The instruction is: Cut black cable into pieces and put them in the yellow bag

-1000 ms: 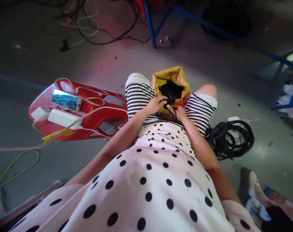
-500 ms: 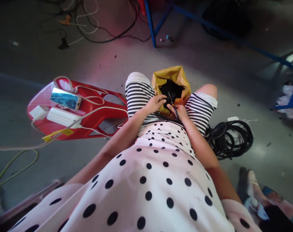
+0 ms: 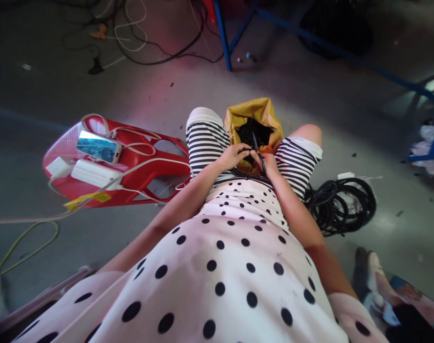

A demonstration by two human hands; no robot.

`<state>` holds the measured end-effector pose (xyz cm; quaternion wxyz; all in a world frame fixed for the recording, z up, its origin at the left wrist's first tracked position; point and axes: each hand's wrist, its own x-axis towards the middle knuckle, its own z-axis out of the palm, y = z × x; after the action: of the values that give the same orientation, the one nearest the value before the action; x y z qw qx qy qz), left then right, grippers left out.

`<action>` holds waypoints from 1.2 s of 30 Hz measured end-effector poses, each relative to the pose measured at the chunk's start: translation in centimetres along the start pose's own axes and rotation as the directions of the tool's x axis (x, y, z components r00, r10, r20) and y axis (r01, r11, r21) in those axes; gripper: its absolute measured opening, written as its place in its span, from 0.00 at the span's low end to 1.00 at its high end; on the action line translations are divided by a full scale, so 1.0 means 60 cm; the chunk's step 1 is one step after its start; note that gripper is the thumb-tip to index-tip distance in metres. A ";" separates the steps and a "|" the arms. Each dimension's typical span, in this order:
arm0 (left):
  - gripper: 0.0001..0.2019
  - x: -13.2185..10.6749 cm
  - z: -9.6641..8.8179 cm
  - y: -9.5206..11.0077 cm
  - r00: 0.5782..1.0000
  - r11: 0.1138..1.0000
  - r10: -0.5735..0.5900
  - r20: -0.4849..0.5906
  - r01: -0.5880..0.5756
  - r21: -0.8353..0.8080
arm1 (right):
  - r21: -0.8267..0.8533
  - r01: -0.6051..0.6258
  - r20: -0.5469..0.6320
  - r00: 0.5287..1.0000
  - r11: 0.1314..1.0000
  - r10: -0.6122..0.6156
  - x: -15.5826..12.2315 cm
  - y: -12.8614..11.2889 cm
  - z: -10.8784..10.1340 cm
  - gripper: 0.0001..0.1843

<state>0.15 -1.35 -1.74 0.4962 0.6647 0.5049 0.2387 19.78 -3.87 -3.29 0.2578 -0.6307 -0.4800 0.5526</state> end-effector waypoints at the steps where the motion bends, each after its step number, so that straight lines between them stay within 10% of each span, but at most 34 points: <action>1: 0.13 0.000 0.001 -0.002 0.999 1.000 -0.013 -0.034 0.013 -0.002 | 0.006 0.008 -0.011 1.000 1.000 -0.008 0.000 -0.002 0.001 0.43; 8: 0.49 -0.010 0.005 -0.006 0.981 0.988 -0.139 -0.138 0.129 -0.081 | -0.147 0.128 -0.213 0.964 0.981 -0.158 -0.023 -0.040 0.001 0.41; 15: 0.63 -0.032 -0.006 0.057 0.999 0.975 -0.009 -0.038 0.001 -0.223 | -0.374 0.256 -0.159 0.929 0.891 -0.334 -0.046 -0.108 0.011 0.40; 21: 0.61 -0.058 -0.029 0.122 0.998 0.974 -0.049 -0.040 0.039 -0.221 | -0.367 0.316 -0.231 0.880 0.875 -0.414 -0.062 -0.130 0.014 0.41; 29: 0.46 -0.097 -0.042 0.216 0.954 0.935 0.255 -0.158 -0.285 -0.212 | -0.161 0.490 -0.273 0.812 0.857 -0.516 -0.107 -0.174 -0.002 0.38; 36: 0.48 -0.124 -0.045 0.248 0.954 0.911 0.276 -0.116 -0.298 -0.284 | -0.101 0.562 -0.312 0.765 0.821 -0.563 -0.147 -0.200 -0.015 0.31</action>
<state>1.61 -6.93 14.09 0.5316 0.6398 0.3778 0.4066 17.41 -6.66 11.15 0.4871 -0.5408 -0.5973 0.3369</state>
